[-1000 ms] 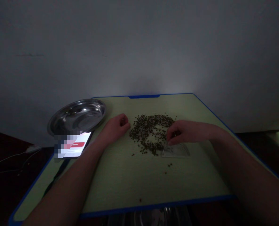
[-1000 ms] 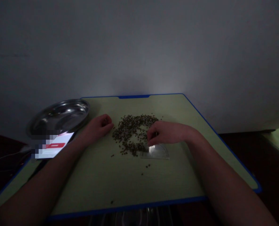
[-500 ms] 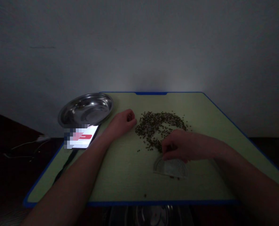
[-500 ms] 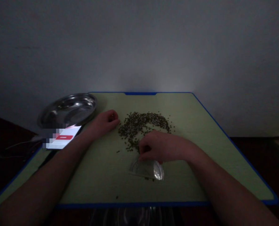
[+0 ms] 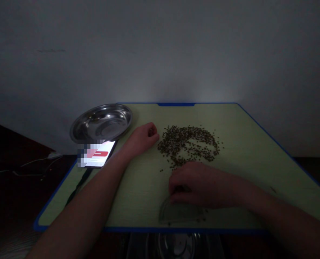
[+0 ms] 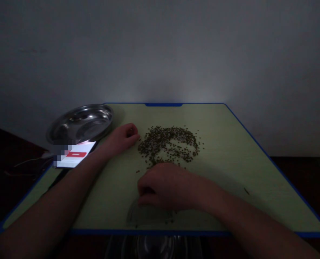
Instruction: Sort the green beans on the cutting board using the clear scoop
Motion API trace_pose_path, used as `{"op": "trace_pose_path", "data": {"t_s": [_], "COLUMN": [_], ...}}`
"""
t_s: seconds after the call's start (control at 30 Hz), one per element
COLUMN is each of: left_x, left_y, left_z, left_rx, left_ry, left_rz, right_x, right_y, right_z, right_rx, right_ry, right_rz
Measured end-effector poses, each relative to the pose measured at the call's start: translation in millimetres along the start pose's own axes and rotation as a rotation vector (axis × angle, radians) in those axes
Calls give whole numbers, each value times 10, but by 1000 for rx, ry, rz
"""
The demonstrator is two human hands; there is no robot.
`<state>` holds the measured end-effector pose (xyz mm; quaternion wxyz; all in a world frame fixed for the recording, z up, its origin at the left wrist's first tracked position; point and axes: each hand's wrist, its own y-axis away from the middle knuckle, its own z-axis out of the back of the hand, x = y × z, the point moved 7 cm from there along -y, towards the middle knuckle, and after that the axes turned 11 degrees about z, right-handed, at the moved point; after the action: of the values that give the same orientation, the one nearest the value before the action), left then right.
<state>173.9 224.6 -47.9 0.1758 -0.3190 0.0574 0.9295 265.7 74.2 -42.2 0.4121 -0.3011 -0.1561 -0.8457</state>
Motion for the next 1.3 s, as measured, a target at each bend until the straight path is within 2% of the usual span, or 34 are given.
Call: {"op": "trace_pose_path", "data": {"t_s": [0.33,0.43,0.53,0.7,0.87,1.03,1.23,1.3], "left_x": [9,-3,3,30,37,23,-4,-8], "left_y": [-9,-3,-10,-32,-25,-21,-15,-8], "left_z": [-9,-5,-12,-26,-25,-20,-8,-5], "left_rx": [9,10,17,19,24,20,23,25], "left_ry": [20,27,30,13,22,14,12,9], "left_rz": [-3,-2,16,14,5,8,28,24], "right_x": [70,-8,-203,-484,-439,-281,-132,-109], "right_y": [47,101,218,412,430,323,232,221], "right_z": [-12,99,261,330,147,56,60,135], "right_rx": [66,28,4,114,267,278,187,117], "right_ry": [-134,-148,-143,-152,-223,-206,-217,-241], "right_rz": [25,-18,-114,-262,-353,-308,-163,-99]}}
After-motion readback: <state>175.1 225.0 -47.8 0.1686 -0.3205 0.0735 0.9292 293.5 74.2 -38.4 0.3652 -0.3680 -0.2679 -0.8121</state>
